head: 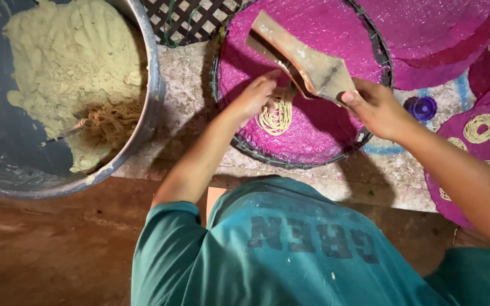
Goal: The person scoops dough from a large metal bowl and uses a handheld press to extrude noodles into circular shapes onto a pink tray. The person repeatedly refills the press and arranges the noodle coils on the tray.
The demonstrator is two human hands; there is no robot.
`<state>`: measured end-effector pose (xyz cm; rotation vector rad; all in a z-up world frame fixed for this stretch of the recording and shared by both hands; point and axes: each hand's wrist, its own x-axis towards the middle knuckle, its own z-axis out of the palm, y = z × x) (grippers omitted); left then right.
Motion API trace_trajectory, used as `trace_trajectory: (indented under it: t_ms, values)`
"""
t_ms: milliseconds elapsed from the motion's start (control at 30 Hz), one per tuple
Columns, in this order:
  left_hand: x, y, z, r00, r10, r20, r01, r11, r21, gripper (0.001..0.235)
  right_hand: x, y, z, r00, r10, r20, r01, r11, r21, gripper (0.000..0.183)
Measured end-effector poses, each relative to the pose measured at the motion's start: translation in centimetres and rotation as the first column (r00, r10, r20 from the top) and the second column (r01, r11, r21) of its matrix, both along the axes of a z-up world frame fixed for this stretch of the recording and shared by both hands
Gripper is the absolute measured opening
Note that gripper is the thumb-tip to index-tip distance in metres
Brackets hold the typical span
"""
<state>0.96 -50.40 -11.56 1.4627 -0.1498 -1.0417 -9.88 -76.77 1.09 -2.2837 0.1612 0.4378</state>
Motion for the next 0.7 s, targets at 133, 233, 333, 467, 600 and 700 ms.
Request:
trace_trajectory:
  t_ms: [133,233,333,467,600,700]
  values:
    - [-1.7,2.8,-0.8,0.889,0.017,0.458,-0.032,0.999,0.025,0.069,0.3,-0.5,-1.7,0.999,-0.04,0.029,0.037,0.996,0.078,0.063]
    - [-3.2,4.9,0.1,0.611,-0.312,0.728,-0.067,0.895,0.44,0.076,0.1,-1.6,-2.8,0.999,-0.044,0.019,0.039,0.975,0.219,0.06]
    - [-1.8,5.3,2.0,0.57,0.071,0.819,-0.241,0.967,0.084,0.061,0.8,-2.1,-3.1,1.0,0.016,0.008,-0.018,0.969,0.245,0.064]
    - [3.3,4.3,4.7,0.876,0.439,-0.199,-0.408,0.456,-0.791,0.06,3.9,-0.9,-2.1,0.958,0.166,-0.232,-0.166,0.986,0.016,0.074]
    - [7.2,3.0,5.8,0.841,0.267,-0.47,-0.469,-0.073,-0.88,0.052,8.1,2.0,-0.1,0.925,0.129,-0.358,-0.138,0.99,-0.002,0.074]
    - [9.0,3.9,5.4,0.821,0.279,-0.498,-0.482,-0.131,-0.867,0.051,9.9,4.9,0.2,0.967,0.119,-0.224,-0.152,0.979,-0.139,0.075]
